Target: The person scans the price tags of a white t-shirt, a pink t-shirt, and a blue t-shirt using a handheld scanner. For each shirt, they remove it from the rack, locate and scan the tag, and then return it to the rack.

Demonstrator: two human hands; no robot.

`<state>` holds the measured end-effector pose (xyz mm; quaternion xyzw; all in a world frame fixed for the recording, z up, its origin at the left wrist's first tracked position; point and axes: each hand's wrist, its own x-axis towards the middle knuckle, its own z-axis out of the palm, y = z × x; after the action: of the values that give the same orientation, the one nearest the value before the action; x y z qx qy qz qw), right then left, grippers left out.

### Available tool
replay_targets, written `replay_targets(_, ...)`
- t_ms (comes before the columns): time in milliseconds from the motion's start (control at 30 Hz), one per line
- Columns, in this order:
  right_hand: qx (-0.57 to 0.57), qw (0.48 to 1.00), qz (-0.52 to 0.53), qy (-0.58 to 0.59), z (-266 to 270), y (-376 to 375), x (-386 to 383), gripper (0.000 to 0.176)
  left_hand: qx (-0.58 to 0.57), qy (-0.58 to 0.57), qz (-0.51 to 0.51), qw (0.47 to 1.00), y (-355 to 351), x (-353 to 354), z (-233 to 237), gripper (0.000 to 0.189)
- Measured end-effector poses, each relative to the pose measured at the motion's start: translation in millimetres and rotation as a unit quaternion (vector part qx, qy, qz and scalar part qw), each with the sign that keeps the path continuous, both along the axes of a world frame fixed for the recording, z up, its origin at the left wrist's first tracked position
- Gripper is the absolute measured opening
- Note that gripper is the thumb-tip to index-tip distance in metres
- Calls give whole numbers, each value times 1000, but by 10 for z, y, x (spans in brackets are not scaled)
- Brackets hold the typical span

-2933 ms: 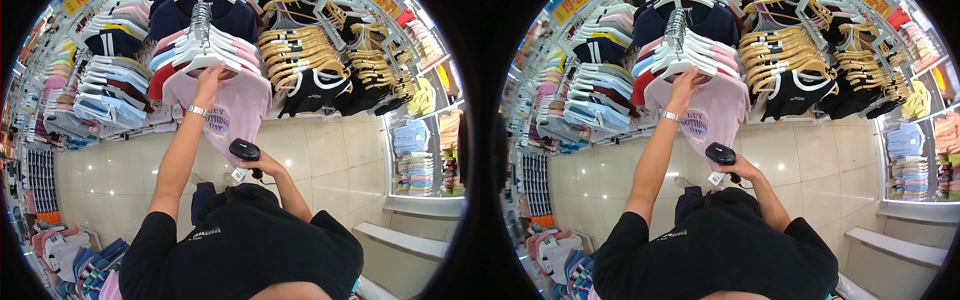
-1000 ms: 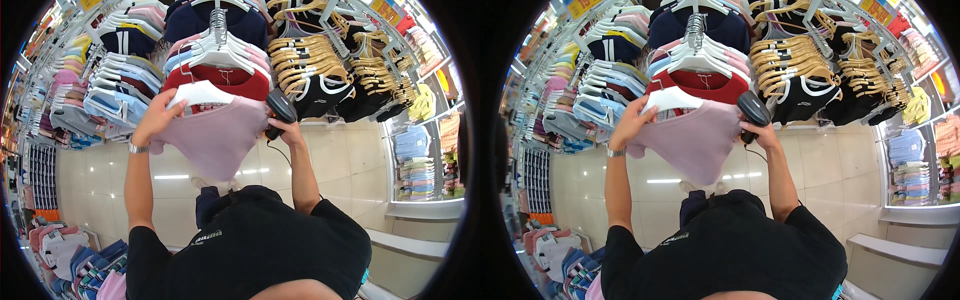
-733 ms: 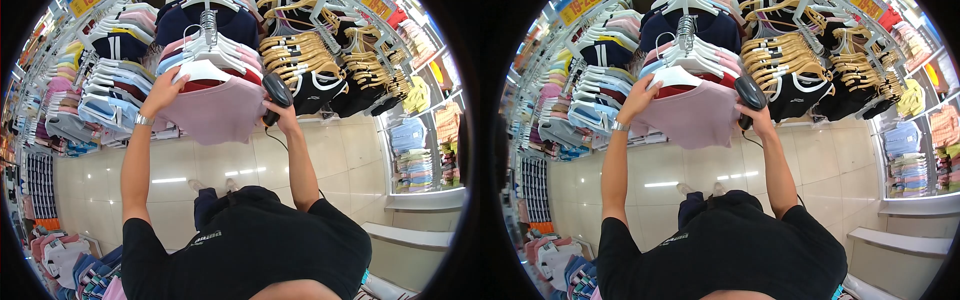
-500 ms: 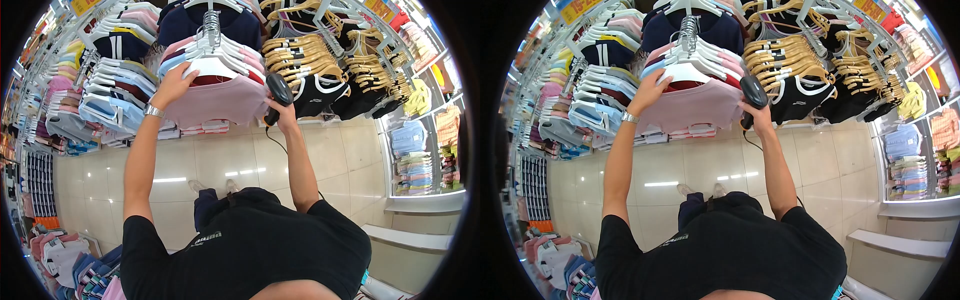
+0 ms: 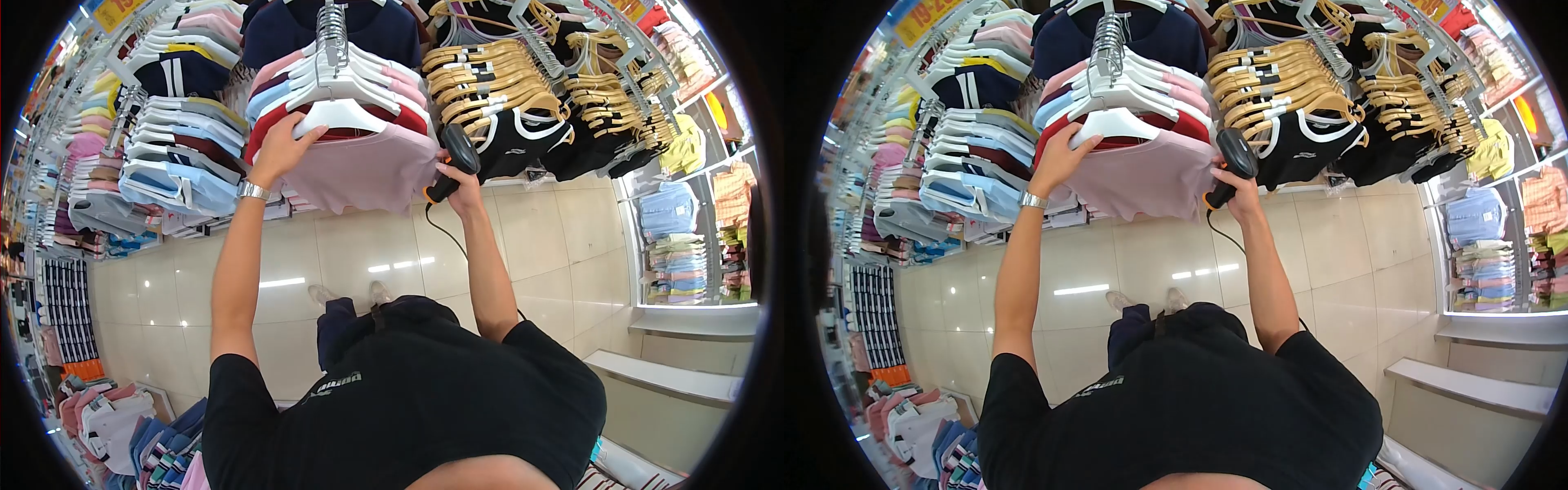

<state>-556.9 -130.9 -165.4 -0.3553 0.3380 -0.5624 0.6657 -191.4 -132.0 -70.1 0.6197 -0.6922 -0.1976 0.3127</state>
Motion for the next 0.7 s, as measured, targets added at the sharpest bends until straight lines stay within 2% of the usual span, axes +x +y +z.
replay_targets(133, 2, 999, 48, -19, -31, 108, -30, 42, -17, -17, 39, 999, 46, 190, -165, 55)
replay_targets(267, -10, 997, 66, 23, -217, 117, -56, 45, 101, -24, 78, 992, 138, 535, -397, 53)
replay_targets(300, -8, 997, 71, 29, -231, 112, -62, 45, 146, -2, 84, 986, 206, 562, -317, 54)
replay_targets(400, 7, 996, 85, 27, -250, 138, -67, 46, 189, 158, 81, 966, 412, 739, -453, 57)
replay_targets(467, 26, 995, 94, -4, -245, 159, -53, 48, 197, 280, 66, 937, 474, 994, -952, 60)
replay_targets(500, 27, 994, 104, -14, -280, 152, -59, 49, 198, 340, 59, 917, 505, 1067, -1177, 61)
replay_targets(600, 41, 989, 131, -60, -395, 175, -91, 52, 218, 513, 54, 828, 805, 909, -1446, 75)
replay_targets(700, 68, 976, 158, -135, -497, 278, -109, 56, 279, 514, 85, 806, 1047, 701, -1842, 74)
